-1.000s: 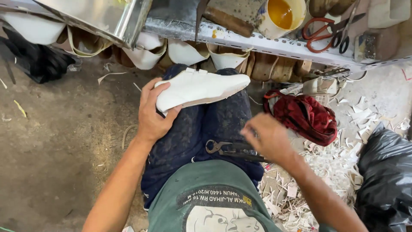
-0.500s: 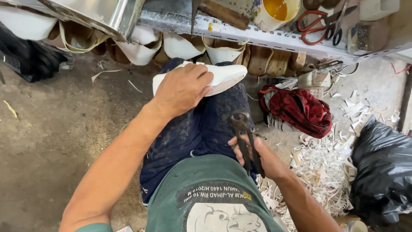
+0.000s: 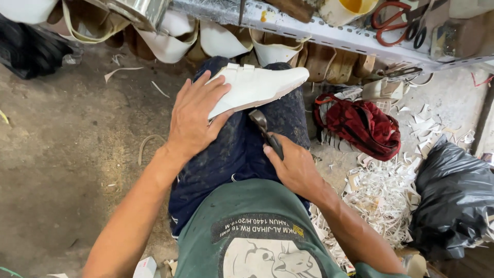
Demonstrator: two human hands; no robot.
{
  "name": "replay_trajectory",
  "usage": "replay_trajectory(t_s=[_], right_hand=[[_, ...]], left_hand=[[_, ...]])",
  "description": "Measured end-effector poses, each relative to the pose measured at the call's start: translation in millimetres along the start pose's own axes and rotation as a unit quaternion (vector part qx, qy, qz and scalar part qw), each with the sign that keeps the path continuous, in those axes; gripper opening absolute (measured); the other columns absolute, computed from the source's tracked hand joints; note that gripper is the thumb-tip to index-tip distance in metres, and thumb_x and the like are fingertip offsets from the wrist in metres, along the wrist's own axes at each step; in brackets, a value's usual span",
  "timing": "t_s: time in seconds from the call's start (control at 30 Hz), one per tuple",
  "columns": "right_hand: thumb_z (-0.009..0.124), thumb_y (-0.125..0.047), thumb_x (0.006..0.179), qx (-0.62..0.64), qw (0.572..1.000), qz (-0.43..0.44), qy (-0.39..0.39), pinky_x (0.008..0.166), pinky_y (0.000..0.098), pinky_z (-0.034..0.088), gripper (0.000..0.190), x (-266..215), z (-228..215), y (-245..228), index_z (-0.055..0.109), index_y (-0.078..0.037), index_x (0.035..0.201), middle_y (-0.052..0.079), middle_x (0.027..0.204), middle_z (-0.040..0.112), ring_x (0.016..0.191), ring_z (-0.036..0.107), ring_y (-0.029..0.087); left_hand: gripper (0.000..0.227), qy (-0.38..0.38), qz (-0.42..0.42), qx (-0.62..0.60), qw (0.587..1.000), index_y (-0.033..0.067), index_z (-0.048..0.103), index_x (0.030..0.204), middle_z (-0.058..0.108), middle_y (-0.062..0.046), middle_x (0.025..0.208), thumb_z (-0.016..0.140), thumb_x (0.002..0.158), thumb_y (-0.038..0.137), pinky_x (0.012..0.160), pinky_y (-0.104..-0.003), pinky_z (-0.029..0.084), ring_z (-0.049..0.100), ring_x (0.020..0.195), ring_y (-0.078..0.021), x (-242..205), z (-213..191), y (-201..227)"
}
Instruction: The person is lasting a shoe upper, which involves stretching the leather over a shoe last and securing it using a hammer and pliers.
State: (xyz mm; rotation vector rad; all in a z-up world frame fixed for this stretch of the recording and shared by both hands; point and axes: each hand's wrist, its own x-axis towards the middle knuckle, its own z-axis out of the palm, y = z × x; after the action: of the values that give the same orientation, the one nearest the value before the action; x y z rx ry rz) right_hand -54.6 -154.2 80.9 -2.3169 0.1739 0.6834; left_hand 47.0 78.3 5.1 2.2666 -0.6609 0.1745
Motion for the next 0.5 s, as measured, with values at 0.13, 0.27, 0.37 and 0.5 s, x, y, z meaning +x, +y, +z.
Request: replay_trajectory(t_s=[0.13, 0.27, 0.37, 0.5], right_hand=[[0.052, -0.031, 0.107, -0.007, 1.0, -0.015, 0.016, 0.067, 0.0515, 0.061, 0.045, 3.5, -0.6, -14.6, 0.061, 0.001, 0.136, 0.025, 0.094, 0.075, 0.086, 0.075, 0.042], [0.045, -0.041, 0.103, -0.013, 0.999, 0.05, -0.005, 0.073, 0.0414, 0.05, 0.041, 11.1, -0.3, -18.3, 0.067, -0.013, 0.123, 0.005, 0.097, 0.079, 0.081, 0.073, 0.029], [0.046, -0.041, 0.104, -0.022, 0.997, 0.079, -0.009, 0.061, 0.0404, 0.043, 0.035, 12.6, -2.8, -24.2, 0.066, -0.014, 0.117, 0.004, 0.069, 0.066, 0.061, 0.061, 0.025], [0.045, -0.04, 0.104, -0.029, 0.997, 0.078, -0.004, 0.064, 0.0408, 0.045, 0.035, 16.0, -5.5, -27.3, 0.065, -0.014, 0.118, 0.004, 0.075, 0.07, 0.065, 0.066, 0.027]], left_hand=[[0.042, 0.039, 0.015, -0.061, 0.997, 0.0174, 0.068, 0.136, 0.066, -0.007, 0.141, 0.069, 0.102, 0.042, 0.121, -0.052, 0.026, 0.051, 0.142, -0.0325, 2.2, 7.8, -8.1], [0.04, 0.013, 0.061, -0.035, 0.997, 0.0141, 0.066, 0.138, 0.065, -0.007, 0.144, 0.074, 0.102, 0.03, 0.116, -0.064, 0.036, 0.056, 0.14, -0.0347, 13.5, 1.4, -4.1], [0.051, 0.003, 0.087, -0.014, 0.996, 0.0129, 0.067, 0.134, 0.067, -0.007, 0.141, 0.091, 0.089, 0.012, 0.109, -0.062, 0.042, 0.057, 0.137, -0.0377, 18.1, 2.7, -7.6], [0.048, 0.012, 0.114, 0.009, 0.993, 0.0102, 0.068, 0.129, 0.068, -0.008, 0.138, 0.091, 0.087, 0.009, 0.096, -0.059, 0.046, 0.059, 0.132, -0.0401, 24.3, 8.5, -10.9]])
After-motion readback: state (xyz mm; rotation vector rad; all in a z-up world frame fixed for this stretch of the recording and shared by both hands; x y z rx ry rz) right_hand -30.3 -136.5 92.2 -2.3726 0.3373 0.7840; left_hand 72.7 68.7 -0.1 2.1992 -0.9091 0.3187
